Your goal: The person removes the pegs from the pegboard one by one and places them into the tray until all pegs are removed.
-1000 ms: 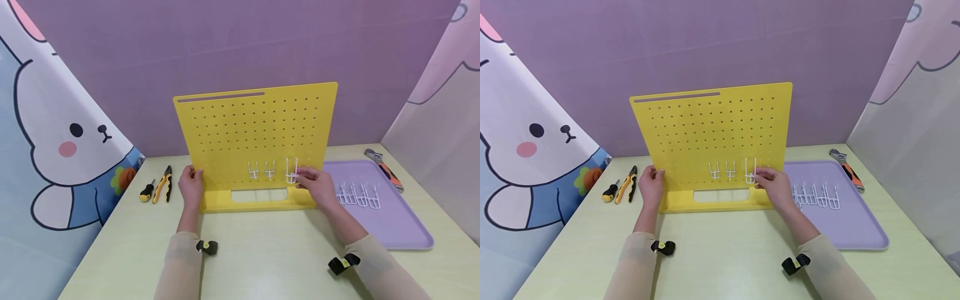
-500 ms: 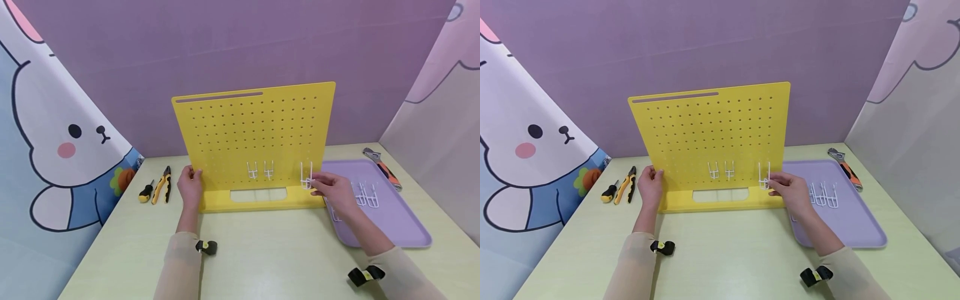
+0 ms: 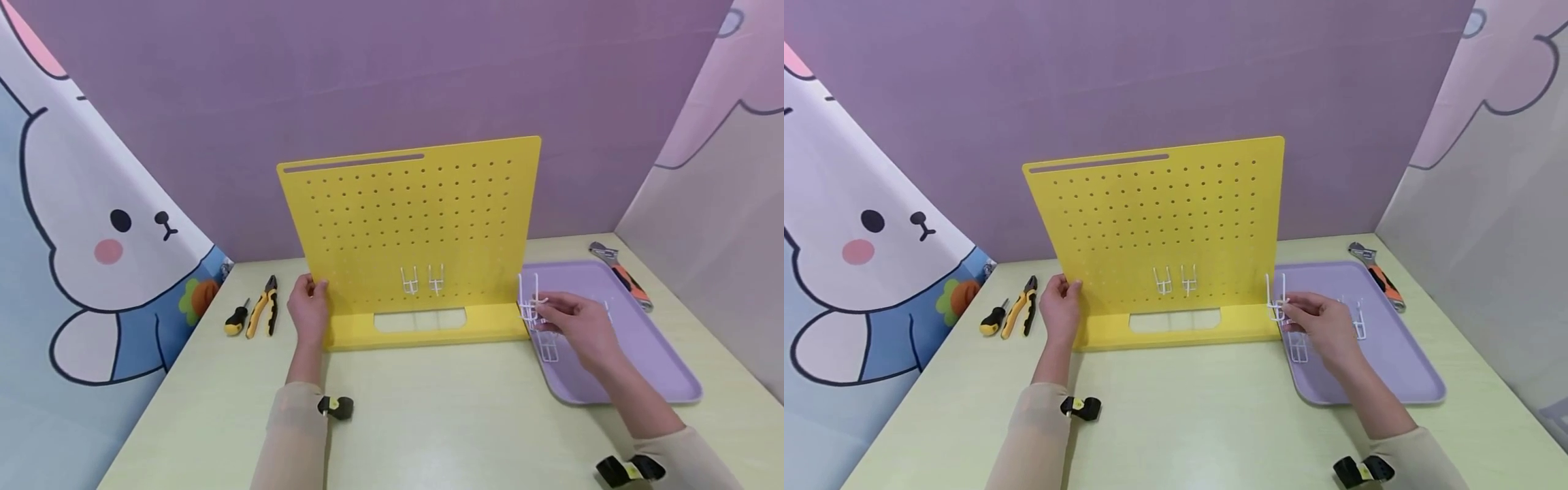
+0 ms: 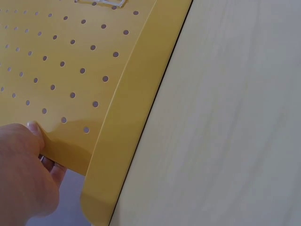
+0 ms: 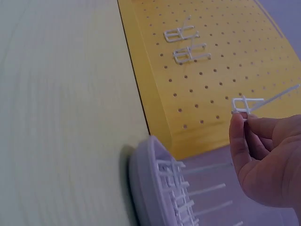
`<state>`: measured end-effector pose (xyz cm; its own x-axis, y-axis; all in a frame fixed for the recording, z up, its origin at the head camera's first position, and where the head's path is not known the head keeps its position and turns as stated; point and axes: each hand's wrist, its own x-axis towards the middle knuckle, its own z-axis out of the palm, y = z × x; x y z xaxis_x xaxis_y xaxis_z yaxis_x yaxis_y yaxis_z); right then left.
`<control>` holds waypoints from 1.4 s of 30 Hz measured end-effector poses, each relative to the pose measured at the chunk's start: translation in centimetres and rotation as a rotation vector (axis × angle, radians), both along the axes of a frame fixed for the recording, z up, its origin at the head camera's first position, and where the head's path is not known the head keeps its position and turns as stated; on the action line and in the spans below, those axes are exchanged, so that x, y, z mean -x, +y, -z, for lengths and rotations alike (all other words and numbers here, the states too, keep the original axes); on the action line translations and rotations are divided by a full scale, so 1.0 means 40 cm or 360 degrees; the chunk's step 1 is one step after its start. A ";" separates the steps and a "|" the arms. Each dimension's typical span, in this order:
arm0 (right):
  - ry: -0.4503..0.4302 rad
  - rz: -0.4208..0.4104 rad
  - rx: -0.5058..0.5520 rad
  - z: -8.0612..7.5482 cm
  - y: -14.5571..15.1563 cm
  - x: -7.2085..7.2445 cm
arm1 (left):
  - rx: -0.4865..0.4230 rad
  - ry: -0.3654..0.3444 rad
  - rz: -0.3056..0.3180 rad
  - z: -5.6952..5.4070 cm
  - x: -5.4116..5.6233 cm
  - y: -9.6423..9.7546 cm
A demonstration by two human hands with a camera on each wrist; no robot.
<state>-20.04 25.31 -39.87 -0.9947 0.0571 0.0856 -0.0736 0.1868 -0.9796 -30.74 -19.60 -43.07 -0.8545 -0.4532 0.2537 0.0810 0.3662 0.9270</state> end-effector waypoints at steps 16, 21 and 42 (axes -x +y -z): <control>-0.0129 -0.0121 -0.0184 0.009 0.131 -0.023 | 0.0040 0.0023 -0.0013 0.019 -0.006 -0.008; -0.0224 -0.0149 -0.0296 0.015 0.160 -0.021 | 0.0039 -0.0001 -0.0024 0.022 -0.009 -0.013; -0.0539 -0.0447 -0.0388 0.049 0.229 -0.031 | 0.0031 -0.0009 -0.0030 0.004 0.001 -0.001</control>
<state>-18.81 34.46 -41.85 -0.9430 -0.1982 -0.2673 0.1607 0.4320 -0.8874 -30.77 -19.65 -43.23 -0.8474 -0.4643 0.2577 0.0687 0.3855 0.9202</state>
